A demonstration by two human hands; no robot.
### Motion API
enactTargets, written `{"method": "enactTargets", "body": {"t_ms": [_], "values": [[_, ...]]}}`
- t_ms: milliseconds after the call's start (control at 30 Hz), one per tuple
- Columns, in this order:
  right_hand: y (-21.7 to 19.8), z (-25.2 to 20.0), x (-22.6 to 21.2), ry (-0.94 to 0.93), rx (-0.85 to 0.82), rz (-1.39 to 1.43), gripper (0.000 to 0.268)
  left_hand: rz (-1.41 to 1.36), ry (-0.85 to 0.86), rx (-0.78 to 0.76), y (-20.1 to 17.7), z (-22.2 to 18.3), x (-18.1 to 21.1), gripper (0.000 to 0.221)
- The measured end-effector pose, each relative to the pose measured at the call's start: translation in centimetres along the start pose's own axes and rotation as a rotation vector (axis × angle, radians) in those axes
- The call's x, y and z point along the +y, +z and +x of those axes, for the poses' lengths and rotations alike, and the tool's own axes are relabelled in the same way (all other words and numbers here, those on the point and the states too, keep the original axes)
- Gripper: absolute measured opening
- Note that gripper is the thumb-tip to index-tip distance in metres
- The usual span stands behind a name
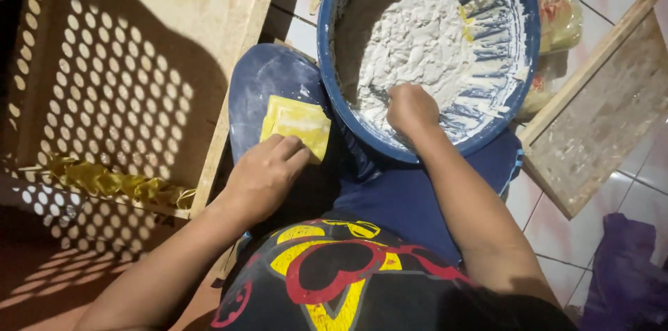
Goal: Assembling dumplings by placing filling on wrappers and folding them into shape.
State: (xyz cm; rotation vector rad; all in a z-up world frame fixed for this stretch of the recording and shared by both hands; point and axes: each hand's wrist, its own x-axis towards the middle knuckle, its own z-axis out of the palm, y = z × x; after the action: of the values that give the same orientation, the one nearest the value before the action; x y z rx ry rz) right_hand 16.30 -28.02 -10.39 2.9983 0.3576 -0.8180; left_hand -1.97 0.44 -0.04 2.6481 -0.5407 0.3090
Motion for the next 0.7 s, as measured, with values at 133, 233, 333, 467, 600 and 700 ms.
{"method": "enactTargets", "body": {"t_ms": [133,233,333,467,600,700], "values": [[-3.2,-2.7,-1.1,-0.012,-0.063,0.259,0.022,-0.184,-0.137,-0.007,-0.9,0.6,-0.4,0.004],[-3.5,-3.3,-0.1,-0.030,-0.069,0.447,0.022,-0.441,-0.257,0.015,-1.1,0.9,-1.1,0.004],[-4.7,-3.9,0.6,-0.081,-0.022,0.644,0.022,-0.817,-0.444,0.123,-2.5,2.3,-1.1,0.005],[-7.1,-7.0,-0.3,-0.157,0.116,0.948,0.021,-1.654,-0.746,0.506,0.1,3.5,-2.3,0.014],[-7.9,-10.4,-3.1,-0.240,0.272,1.075,0.020,-1.743,-0.813,0.790,2.1,6.8,-0.9,0.012],[-8.5,-11.6,-5.3,-0.385,0.466,1.089,0.015,-1.791,-0.845,0.784,4.3,8.0,0.2,0.013]]}}
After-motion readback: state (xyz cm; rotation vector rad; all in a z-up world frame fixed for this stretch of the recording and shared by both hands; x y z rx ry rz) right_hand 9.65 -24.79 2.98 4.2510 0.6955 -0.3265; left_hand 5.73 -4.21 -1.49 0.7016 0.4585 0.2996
